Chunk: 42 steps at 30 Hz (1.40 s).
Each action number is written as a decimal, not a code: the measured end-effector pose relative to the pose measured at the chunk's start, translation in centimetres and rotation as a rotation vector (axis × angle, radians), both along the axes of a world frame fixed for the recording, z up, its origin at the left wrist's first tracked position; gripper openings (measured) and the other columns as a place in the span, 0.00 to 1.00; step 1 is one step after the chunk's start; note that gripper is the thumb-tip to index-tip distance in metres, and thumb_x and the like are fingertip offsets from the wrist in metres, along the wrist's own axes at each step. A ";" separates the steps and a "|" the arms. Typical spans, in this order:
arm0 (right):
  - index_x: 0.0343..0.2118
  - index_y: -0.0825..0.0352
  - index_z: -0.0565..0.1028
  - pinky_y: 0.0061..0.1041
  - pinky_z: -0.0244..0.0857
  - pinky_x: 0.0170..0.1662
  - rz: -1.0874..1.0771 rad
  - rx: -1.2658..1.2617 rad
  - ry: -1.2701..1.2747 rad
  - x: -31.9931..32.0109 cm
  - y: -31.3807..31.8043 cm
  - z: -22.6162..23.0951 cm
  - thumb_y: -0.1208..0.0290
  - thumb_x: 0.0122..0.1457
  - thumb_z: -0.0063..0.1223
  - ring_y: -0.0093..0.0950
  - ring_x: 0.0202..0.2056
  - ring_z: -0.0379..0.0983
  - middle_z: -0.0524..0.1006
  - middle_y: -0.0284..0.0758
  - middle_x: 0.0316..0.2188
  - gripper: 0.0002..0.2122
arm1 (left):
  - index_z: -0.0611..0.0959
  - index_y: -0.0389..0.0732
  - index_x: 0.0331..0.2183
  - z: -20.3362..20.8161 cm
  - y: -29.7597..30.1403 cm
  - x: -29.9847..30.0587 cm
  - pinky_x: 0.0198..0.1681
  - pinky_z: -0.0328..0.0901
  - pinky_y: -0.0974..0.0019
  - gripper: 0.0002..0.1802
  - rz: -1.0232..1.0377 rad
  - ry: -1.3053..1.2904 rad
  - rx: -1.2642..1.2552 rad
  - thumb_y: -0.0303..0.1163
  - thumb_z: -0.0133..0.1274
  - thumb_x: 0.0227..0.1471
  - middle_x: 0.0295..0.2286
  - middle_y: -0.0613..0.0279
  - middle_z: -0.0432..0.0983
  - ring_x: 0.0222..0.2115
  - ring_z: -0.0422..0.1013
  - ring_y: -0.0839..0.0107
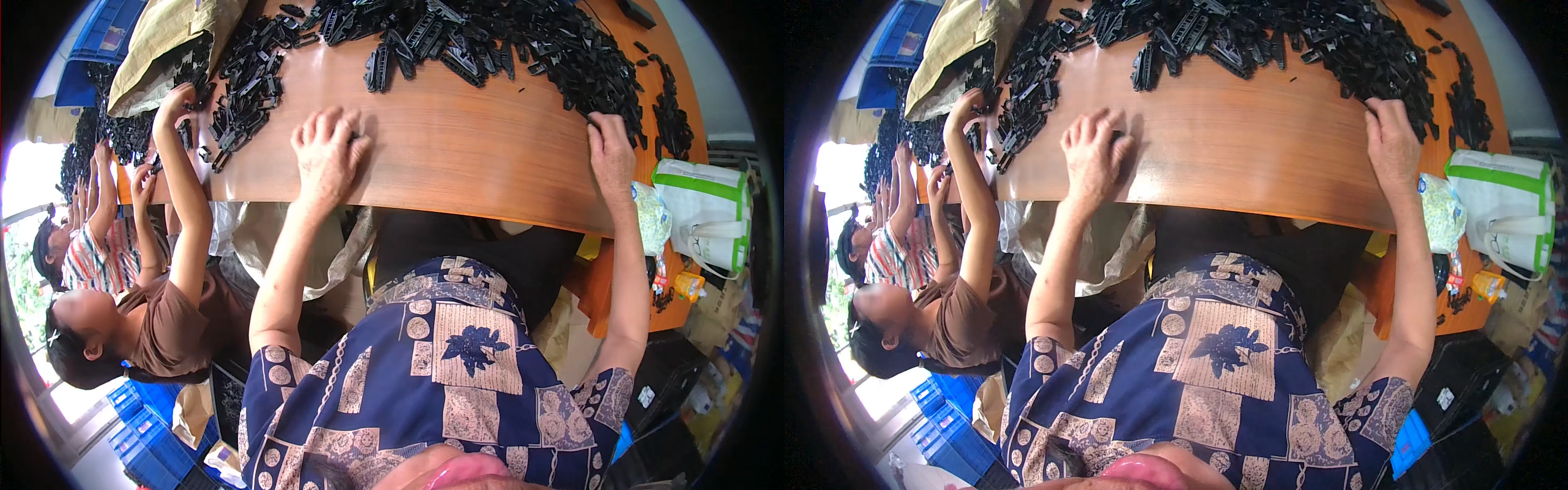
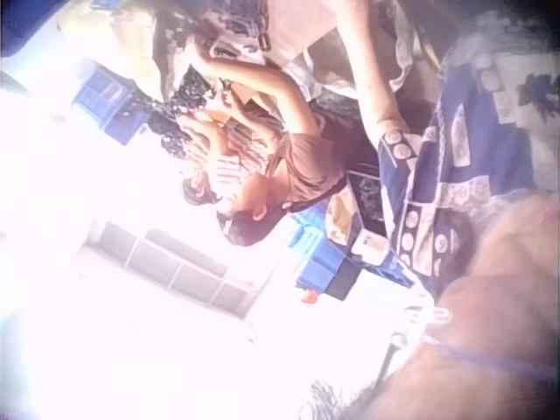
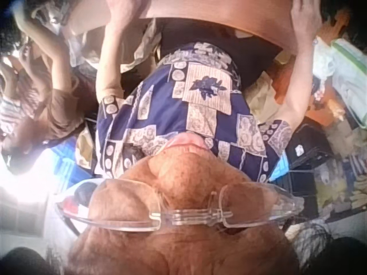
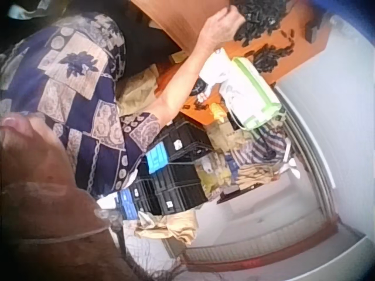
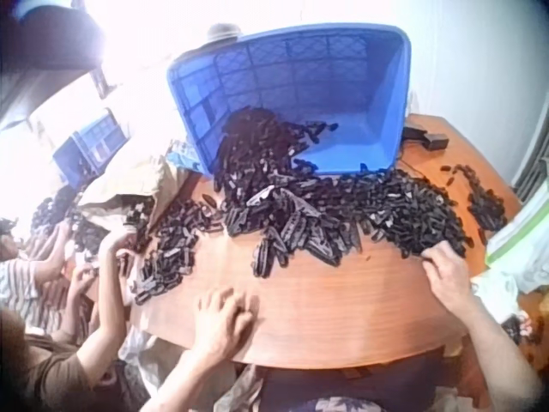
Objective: The person unloads plastic components from a bag onto the table using a metal bowl, then assembles the plastic parts together by hand and arranges the assembled pieces into stacks.
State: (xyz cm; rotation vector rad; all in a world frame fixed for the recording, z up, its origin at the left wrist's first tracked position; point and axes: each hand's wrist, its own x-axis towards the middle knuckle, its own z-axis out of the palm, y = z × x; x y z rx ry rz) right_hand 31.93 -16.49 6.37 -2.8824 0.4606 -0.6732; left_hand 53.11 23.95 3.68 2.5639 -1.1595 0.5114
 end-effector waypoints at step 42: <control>0.45 0.66 0.76 0.27 0.70 0.36 0.055 0.471 0.048 0.5 -0.7 -0.3 0.73 0.56 0.61 0.29 0.31 0.74 0.76 0.36 0.34 0.14 | 0.84 0.45 0.38 -0.7 -6.7 -4.6 0.41 0.66 0.58 0.13 -0.362 0.325 -0.110 0.34 0.64 0.47 0.33 0.61 0.72 0.37 0.71 0.60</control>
